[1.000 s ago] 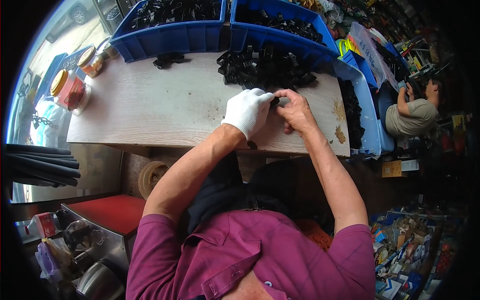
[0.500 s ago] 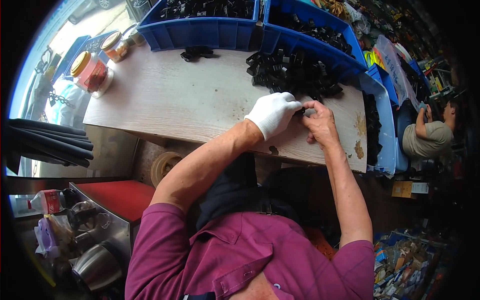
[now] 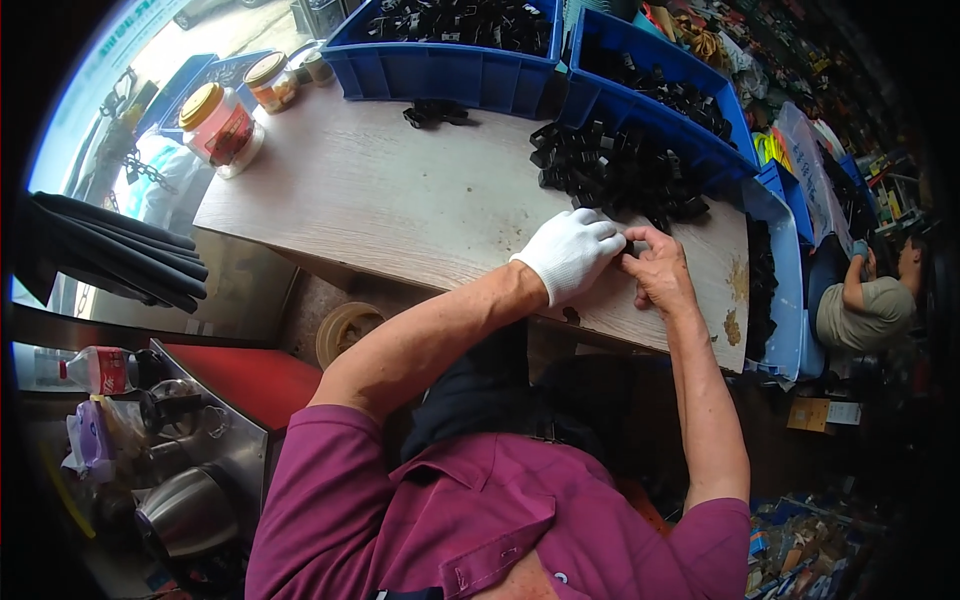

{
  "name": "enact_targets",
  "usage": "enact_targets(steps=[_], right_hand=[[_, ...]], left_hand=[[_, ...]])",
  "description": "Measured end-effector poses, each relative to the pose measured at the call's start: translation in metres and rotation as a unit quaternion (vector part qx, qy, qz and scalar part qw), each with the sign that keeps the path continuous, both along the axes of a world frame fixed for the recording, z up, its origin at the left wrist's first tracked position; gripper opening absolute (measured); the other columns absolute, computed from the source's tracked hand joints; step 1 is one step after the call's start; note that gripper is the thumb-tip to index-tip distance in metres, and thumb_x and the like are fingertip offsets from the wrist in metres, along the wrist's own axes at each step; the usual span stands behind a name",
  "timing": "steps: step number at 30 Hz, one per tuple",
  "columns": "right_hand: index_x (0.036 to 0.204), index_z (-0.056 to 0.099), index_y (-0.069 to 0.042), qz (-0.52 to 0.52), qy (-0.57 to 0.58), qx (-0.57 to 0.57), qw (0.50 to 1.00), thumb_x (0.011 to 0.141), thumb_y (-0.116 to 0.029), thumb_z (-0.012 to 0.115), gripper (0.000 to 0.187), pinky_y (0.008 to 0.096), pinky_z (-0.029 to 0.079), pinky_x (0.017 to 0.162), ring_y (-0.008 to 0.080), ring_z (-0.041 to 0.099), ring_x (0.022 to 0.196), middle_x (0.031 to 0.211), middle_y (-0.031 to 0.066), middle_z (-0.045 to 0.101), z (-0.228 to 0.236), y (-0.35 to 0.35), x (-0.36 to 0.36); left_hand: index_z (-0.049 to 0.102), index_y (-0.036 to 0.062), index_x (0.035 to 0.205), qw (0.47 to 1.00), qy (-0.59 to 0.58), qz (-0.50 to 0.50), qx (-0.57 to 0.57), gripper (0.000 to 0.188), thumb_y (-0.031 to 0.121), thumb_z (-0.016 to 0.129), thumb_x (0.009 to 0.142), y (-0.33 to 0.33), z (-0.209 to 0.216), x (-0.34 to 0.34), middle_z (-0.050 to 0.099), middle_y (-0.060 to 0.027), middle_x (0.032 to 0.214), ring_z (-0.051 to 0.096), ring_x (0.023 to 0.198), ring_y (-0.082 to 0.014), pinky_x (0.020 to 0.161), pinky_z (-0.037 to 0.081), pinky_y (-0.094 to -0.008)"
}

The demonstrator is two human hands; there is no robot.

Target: The recorder is sorting through small black plastic hardware components on a workbench, inspecting them and moving them between piles and blue storage bins.

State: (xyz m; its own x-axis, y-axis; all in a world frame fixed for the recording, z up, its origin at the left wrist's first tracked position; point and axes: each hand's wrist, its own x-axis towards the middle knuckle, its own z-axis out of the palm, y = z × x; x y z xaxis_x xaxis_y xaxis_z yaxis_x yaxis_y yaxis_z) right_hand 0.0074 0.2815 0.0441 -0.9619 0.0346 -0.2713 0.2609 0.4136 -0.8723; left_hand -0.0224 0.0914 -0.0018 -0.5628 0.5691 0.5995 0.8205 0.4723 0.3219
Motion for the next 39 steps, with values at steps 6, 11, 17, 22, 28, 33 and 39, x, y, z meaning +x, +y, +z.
enact_targets(steps=[6, 11, 17, 22, 28, 33, 39], right_hand=[[0.113, 0.066, -0.001, -0.034, 0.017, 0.011, 0.999, 0.084, -0.011, 0.078, 0.033, 0.0247, 0.036, 0.035, 0.0066, 0.041, 0.039, 0.056, -0.0031, 0.051, -0.002, 0.000, 0.008], [0.102, 0.066, -0.002, -0.047, 0.053, -0.039, 0.997, 0.085, -0.014, 0.079, 0.025, 0.0241, 0.034, 0.035, 0.0054, 0.037, 0.039, 0.056, -0.0052, 0.047, -0.007, 0.000, 0.009], [0.102, 0.066, -0.002, -0.074, 0.055, -0.035, 0.995, 0.084, -0.015, 0.079, 0.026, 0.0249, 0.035, 0.034, 0.0064, 0.038, 0.039, 0.055, -0.0043, 0.047, -0.008, 0.003, 0.009], [0.103, 0.065, 0.000, -0.078, 0.062, -0.082, 0.992, 0.083, -0.017, 0.081, 0.031, 0.0249, 0.040, 0.036, 0.0070, 0.044, 0.039, 0.055, -0.0025, 0.051, -0.012, 0.012, 0.010], [0.109, 0.061, 0.001, -0.139, 0.019, -0.169, 0.976, 0.084, -0.019, 0.082, 0.038, 0.0302, 0.055, 0.041, 0.0098, 0.054, 0.041, 0.058, 0.0006, 0.057, -0.003, 0.036, 0.013], [0.110, 0.063, -0.004, -0.317, 0.084, -0.155, 0.932, 0.087, -0.021, 0.080, 0.033, 0.0376, 0.062, 0.050, 0.0134, 0.056, 0.044, 0.060, 0.0015, 0.054, 0.001, 0.097, 0.000], [0.117, 0.067, -0.006, -0.427, 0.125, -0.119, 0.888, 0.086, -0.023, 0.082, 0.038, 0.0420, 0.063, 0.057, 0.0149, 0.056, 0.050, 0.055, -0.0003, 0.047, -0.002, 0.119, -0.006]], left_hand=[[0.065, 0.0067, 0.123, 0.974, 0.068, 0.170, 0.136, 0.039, 0.005, 0.069, 0.084, -0.059, 0.027, -0.041, 0.066, -0.0150, 0.123, 0.059, 0.116, -0.0394, 0.100, 0.050, -0.0455], [0.069, 0.0109, 0.111, 0.887, 0.141, 0.440, 0.007, 0.025, 0.013, 0.063, 0.088, -0.168, 0.007, -0.126, 0.069, -0.0087, 0.106, 0.063, 0.100, -0.0362, 0.082, 0.055, -0.0471], [0.074, 0.0181, 0.111, 0.915, 0.104, 0.388, -0.033, 0.022, 0.017, 0.066, 0.091, -0.193, -0.011, -0.132, 0.074, -0.0075, 0.102, 0.070, 0.094, -0.0326, 0.082, 0.058, -0.0458], [0.077, 0.0136, 0.106, 0.922, 0.150, 0.352, -0.054, 0.019, 0.018, 0.068, 0.089, -0.185, 0.002, -0.118, 0.077, -0.0070, 0.100, 0.070, 0.096, -0.0305, 0.084, 0.056, -0.0437], [0.075, 0.0104, 0.101, 0.958, 0.164, 0.232, -0.037, 0.017, 0.005, 0.072, 0.086, -0.154, 0.018, -0.067, 0.074, -0.0064, 0.102, 0.070, 0.092, -0.0291, 0.078, 0.058, -0.0388], [0.076, 0.0083, 0.090, 0.980, 0.086, 0.156, -0.089, 0.013, 0.002, 0.069, 0.082, -0.141, 0.011, -0.036, 0.072, -0.0076, 0.109, 0.069, 0.089, -0.0302, 0.078, 0.058, -0.0392], [0.074, 0.0108, 0.101, 0.986, 0.081, 0.142, -0.028, 0.018, 0.006, 0.066, 0.085, -0.134, 0.015, -0.036, 0.072, -0.0062, 0.108, 0.068, 0.096, -0.0301, 0.084, 0.057, -0.0404]])
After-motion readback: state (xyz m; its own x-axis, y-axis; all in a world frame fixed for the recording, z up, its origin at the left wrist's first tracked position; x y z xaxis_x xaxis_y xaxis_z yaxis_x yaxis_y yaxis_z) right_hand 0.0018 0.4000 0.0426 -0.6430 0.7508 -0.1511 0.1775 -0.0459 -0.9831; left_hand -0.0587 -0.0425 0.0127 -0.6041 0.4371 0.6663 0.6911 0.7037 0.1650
